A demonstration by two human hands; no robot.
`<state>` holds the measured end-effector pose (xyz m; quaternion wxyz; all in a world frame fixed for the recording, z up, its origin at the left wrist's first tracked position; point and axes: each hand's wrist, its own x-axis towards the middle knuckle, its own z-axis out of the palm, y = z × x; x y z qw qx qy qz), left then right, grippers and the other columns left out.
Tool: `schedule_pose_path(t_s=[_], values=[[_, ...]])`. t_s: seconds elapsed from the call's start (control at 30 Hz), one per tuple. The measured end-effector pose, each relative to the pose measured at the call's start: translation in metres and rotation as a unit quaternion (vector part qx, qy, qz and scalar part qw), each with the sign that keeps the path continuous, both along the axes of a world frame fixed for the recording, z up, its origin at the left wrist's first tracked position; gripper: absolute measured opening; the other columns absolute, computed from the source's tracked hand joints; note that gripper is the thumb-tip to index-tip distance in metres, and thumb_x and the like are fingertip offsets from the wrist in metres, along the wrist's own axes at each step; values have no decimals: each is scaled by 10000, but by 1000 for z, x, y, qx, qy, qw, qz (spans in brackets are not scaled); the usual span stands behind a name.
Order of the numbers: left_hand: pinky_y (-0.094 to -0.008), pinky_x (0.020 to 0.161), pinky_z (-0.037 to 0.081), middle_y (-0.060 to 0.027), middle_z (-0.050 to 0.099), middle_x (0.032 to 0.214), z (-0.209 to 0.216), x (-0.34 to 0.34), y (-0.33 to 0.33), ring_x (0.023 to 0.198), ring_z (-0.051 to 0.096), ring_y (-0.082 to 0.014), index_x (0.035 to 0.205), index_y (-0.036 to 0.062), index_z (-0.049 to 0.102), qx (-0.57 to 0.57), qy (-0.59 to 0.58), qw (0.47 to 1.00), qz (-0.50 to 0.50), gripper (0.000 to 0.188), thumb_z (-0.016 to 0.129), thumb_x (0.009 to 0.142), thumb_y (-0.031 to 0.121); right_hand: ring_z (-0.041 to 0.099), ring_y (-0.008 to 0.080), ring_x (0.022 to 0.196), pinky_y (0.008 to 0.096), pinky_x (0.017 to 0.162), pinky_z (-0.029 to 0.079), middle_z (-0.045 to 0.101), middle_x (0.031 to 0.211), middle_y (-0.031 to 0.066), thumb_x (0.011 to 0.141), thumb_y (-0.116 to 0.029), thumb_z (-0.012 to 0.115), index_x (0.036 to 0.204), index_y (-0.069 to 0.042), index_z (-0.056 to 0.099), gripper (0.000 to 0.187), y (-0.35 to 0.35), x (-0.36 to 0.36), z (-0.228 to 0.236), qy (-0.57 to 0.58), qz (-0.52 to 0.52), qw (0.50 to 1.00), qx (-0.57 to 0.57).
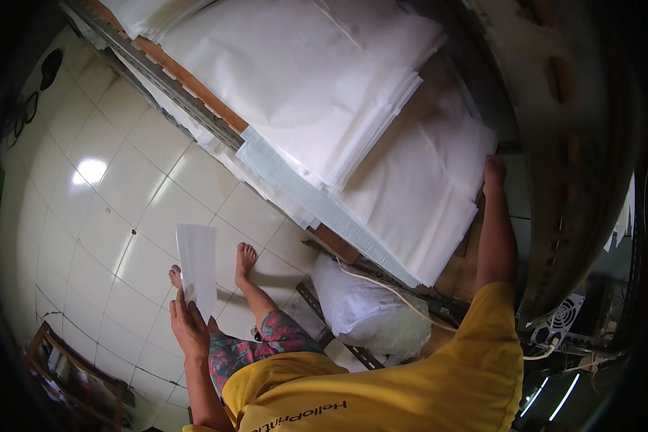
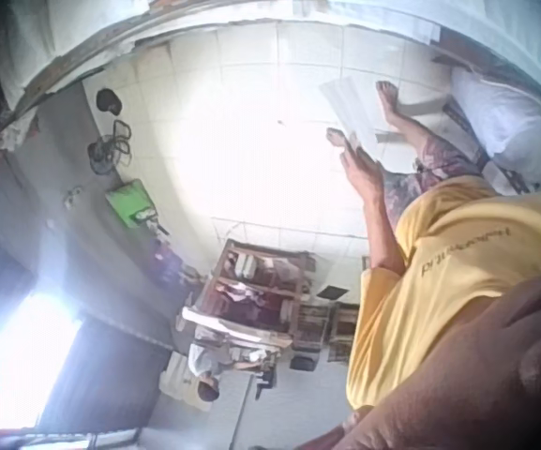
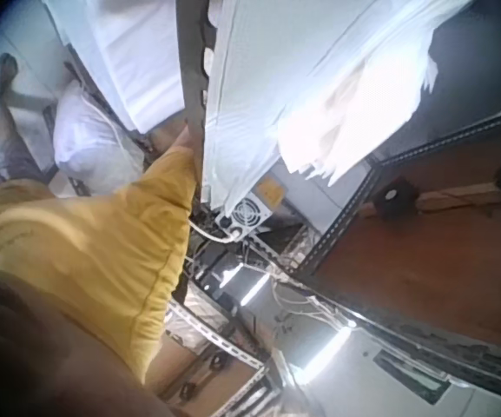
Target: The person repeatedly picks up white sheets of paper from a wooden table and places them onto a nearby metal shelf. The person walks back and forth between the table and the shelf, handling the sheets one at a time or in small groups.
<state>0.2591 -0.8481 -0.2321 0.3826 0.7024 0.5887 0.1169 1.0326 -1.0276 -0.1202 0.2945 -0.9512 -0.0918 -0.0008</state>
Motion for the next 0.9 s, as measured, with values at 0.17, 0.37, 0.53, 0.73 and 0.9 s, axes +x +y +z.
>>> schedule_pose_path(t_s=[0.17, 0.37, 0.53, 0.73, 0.9], values=[[-408, 679, 464, -196, 530, 863, -5, -11, -2, 746, 544, -342, 1250, -21, 511, 12, -22, 1000, -7, 366, 472, 886, -30, 628, 237, 850, 359, 750, 487, 667, 976, 105, 821, -81, 514, 1022, -46, 670, 257, -64, 84, -21, -148, 75, 982, -89], [-423, 684, 467, -212, 546, 870, 1, -10, -10, 747, 562, -359, 1241, -20, 522, -4, -45, 998, -45, 372, 499, 870, -32, 619, 228, 941, 353, 819, 478, 658, 1054, 87, 851, -140, 509, 1040, -45, 664, 263, -24, 13, 10, -187, 21, 922, -339], [-429, 756, 487, -221, 566, 908, 15, 5, -24, 820, 584, -406, 1200, -42, 534, -8, -96, 993, -66, 352, 526, 849, -17, 598, 149, 858, 276, 780, 471, 633, 989, 31, 885, -122, 508, 1121, -67, 599, 259, 68, -153, 4, -131, 261, 947, 134], [-467, 766, 419, -173, 552, 861, 63, 18, -21, 813, 522, -389, 1186, -3, 557, 88, -74, 985, -131, 380, 557, 806, -7, 605, 207, 890, 335, 820, 484, 620, 1004, 151, 899, -185, 604, 1290, -81, 539, 410, 155, -528, 37, 365, 556, 746, -13], [-452, 578, 496, -187, 544, 876, 97, 13, -15, 702, 591, -376, 1223, -20, 526, 111, -81, 976, -169, 387, 566, 839, 8, 615, 362, 886, 425, 803, 486, 615, 983, 189, 895, -232, 569, 1081, -36, 611, 274, 169, -590, 25, 250, 641, 725, 16]])
